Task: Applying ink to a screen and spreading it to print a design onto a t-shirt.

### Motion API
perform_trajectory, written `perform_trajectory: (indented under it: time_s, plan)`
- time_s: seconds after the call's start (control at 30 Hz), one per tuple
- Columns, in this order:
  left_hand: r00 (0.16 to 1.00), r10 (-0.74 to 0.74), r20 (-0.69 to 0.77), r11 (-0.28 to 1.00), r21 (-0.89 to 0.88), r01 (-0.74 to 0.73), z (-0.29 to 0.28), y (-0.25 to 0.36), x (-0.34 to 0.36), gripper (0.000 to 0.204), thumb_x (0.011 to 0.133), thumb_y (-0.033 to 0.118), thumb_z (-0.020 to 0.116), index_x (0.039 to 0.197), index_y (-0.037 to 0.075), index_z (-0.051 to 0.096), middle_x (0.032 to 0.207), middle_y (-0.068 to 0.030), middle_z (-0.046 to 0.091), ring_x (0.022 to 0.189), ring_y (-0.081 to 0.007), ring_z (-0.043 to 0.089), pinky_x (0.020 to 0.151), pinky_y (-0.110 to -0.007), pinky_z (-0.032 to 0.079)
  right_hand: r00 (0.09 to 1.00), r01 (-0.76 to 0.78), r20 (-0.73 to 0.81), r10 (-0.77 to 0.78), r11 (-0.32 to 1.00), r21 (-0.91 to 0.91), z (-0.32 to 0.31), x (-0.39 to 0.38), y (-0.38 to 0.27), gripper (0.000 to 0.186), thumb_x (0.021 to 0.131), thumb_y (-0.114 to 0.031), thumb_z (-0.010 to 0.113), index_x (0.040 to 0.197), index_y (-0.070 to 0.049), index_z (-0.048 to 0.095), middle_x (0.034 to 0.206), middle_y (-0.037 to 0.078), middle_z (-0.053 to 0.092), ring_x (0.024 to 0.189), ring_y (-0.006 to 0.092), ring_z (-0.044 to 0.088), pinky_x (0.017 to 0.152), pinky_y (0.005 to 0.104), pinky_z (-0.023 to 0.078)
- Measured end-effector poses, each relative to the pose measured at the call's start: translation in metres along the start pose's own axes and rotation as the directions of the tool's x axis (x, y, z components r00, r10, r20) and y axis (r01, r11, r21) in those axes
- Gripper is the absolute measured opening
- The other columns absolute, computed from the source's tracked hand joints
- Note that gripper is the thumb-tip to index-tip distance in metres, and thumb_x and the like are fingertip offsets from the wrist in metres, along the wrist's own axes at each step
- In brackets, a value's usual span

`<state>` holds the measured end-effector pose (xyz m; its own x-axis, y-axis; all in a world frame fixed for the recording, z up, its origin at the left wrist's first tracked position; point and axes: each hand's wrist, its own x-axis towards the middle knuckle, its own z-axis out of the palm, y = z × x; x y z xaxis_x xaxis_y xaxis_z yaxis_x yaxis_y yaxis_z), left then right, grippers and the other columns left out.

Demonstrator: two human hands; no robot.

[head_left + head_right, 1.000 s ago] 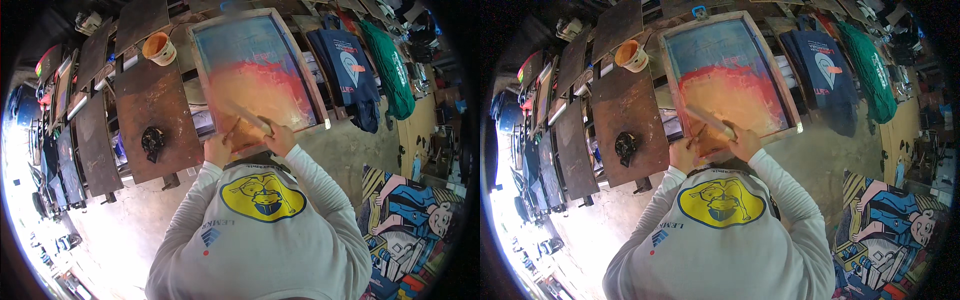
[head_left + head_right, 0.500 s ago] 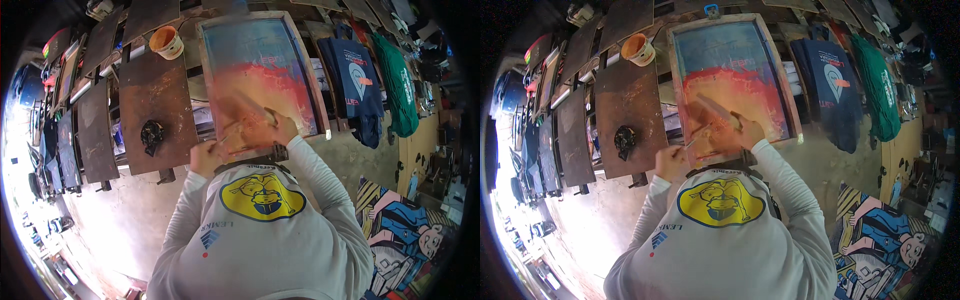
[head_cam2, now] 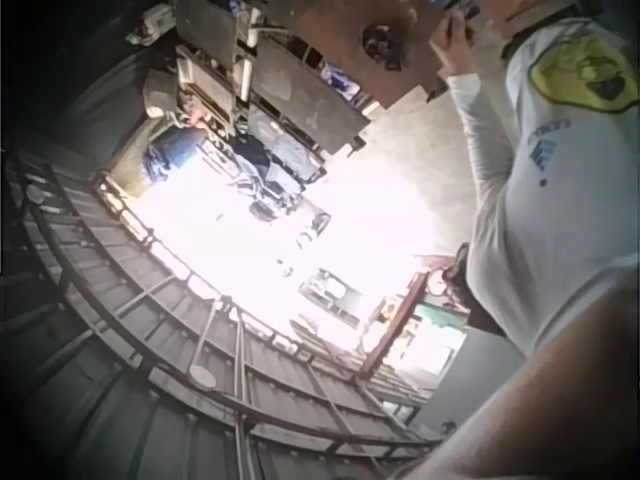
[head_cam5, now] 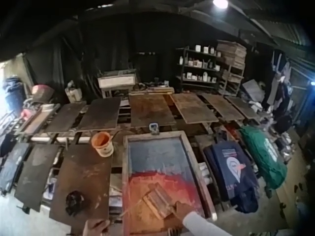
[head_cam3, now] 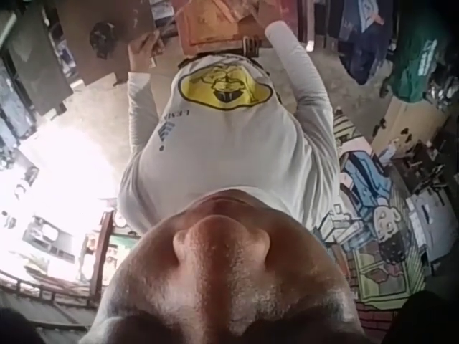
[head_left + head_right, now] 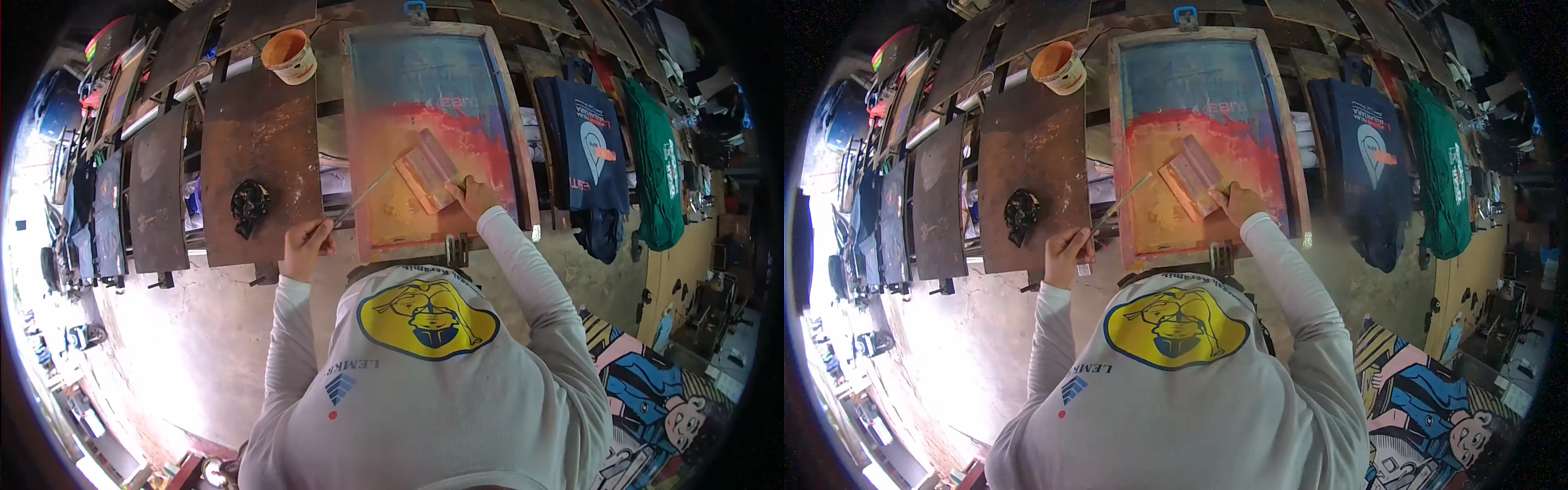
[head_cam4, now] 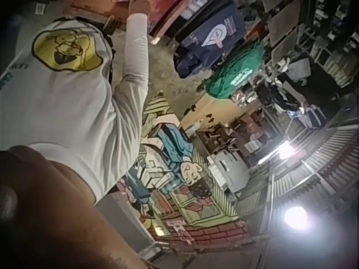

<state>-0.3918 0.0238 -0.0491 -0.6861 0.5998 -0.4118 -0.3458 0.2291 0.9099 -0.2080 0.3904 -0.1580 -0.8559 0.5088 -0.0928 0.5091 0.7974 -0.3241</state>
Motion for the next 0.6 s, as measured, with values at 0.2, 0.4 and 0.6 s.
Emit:
perform_trajectory:
  time_s: [0.2, 0.4, 0.6]
  plan:
    - [0.999, 0.040, 0.010, 0.999, -0.018, -0.040, 0.007, -0.012, -0.003, 0.027, 0.103, 0.019, 0.059, 0.103, -0.006, 0.071, 0.068, -0.0034, 0.062, 0.056, -0.0092, 0.057, 0.054, -0.021, 0.045, 0.965, -0.211, 0.131, 0.228, 0.969, -0.130, -0.016, -0.006, 0.001, 0.071, 0.096, -0.069, 0.044, 0.102, -0.001, 0.060, 0.093, 0.030, 0.070, 0.085, 0.0450, 0.070, 0.073, 0.0535, 0.057]
    - [0.997, -0.016, -0.075, 0.999, -0.045, 0.013, 0.007, -0.013, 0.000, 0.029, 0.103, 0.021, 0.060, 0.105, -0.007, 0.071, 0.066, -0.0030, 0.060, 0.054, -0.0093, 0.056, 0.052, -0.022, 0.046, 0.985, -0.146, -0.086, 0.148, 0.989, 0.028, -0.016, -0.018, 0.046, 0.068, 0.097, -0.066, 0.048, 0.101, 0.001, 0.062, 0.086, 0.026, 0.070, 0.080, 0.0469, 0.069, 0.072, 0.0548, 0.054]
    - [0.997, 0.061, -0.046, 0.990, -0.122, -0.067, 0.010, -0.027, 0.020, 0.028, 0.102, 0.020, 0.062, 0.107, -0.005, 0.071, 0.069, -0.0015, 0.061, 0.056, -0.0090, 0.058, 0.054, -0.022, 0.050, 0.953, -0.039, -0.286, 0.103, 0.975, 0.220, -0.013, -0.031, 0.014, 0.062, 0.097, -0.061, 0.051, 0.099, -0.001, 0.063, 0.085, 0.025, 0.069, 0.083, 0.0475, 0.067, 0.077, 0.0563, 0.051]
